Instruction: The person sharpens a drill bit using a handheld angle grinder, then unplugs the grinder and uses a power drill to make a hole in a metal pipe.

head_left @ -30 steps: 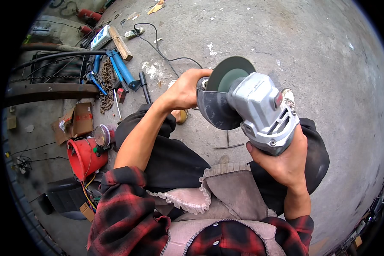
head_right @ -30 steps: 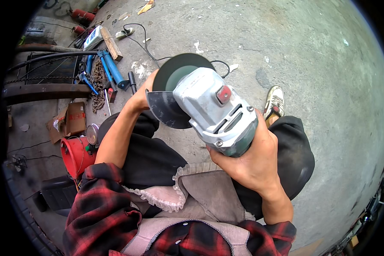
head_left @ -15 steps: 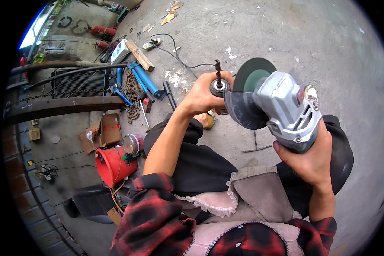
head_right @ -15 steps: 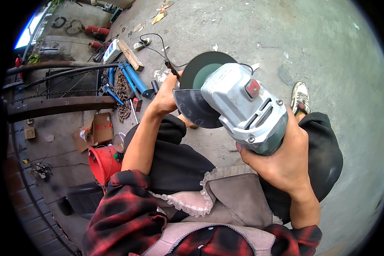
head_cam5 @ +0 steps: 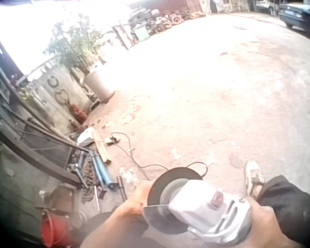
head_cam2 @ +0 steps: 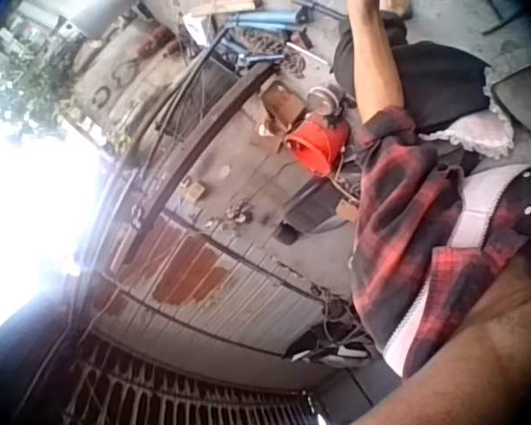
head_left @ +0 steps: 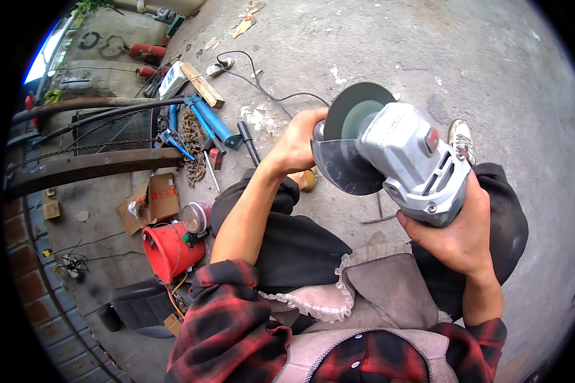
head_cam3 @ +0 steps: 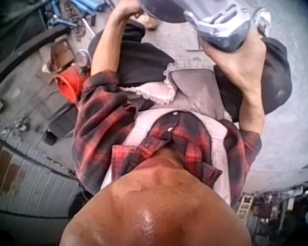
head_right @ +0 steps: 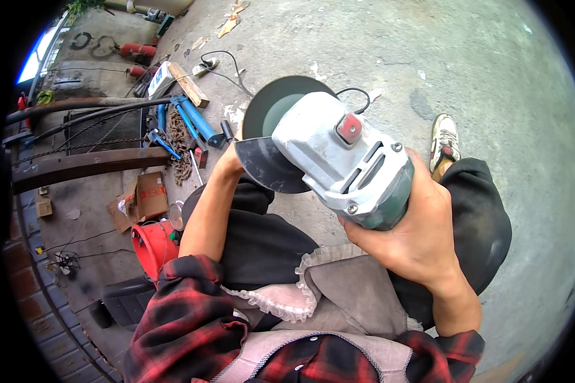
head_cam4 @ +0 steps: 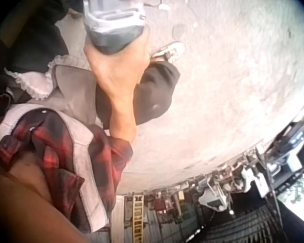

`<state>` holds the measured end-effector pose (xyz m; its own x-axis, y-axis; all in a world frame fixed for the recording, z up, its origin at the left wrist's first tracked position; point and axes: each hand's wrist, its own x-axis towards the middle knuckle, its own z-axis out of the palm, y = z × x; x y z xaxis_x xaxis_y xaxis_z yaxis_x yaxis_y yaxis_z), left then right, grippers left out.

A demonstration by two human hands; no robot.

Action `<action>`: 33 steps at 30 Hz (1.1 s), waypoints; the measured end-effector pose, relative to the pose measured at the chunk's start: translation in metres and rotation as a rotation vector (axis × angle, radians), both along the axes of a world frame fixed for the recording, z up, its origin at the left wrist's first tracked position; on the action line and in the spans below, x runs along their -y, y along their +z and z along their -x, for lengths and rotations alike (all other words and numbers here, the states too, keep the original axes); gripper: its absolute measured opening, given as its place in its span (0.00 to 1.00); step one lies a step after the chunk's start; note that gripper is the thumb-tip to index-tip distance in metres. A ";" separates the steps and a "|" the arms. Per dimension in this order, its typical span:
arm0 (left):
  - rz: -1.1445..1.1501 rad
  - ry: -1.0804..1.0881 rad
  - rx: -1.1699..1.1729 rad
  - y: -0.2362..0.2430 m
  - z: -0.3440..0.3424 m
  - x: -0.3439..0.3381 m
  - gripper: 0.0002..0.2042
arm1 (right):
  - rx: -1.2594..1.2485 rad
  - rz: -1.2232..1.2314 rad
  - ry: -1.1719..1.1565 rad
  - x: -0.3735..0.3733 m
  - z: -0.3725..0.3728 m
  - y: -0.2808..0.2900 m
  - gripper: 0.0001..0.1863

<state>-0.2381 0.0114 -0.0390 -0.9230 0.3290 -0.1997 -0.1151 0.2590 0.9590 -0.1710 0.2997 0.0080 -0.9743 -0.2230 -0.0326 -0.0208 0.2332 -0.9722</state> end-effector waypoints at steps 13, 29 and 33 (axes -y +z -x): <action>0.016 -0.033 0.001 -0.003 0.001 0.002 0.26 | -0.033 -0.042 0.010 0.004 0.001 0.002 0.32; 0.033 0.064 0.189 0.008 0.004 0.004 0.12 | 0.083 0.006 -0.157 -0.009 0.003 -0.006 0.31; 0.042 0.099 0.120 0.002 0.004 0.003 0.12 | 0.119 -0.012 -0.185 -0.015 0.005 -0.009 0.30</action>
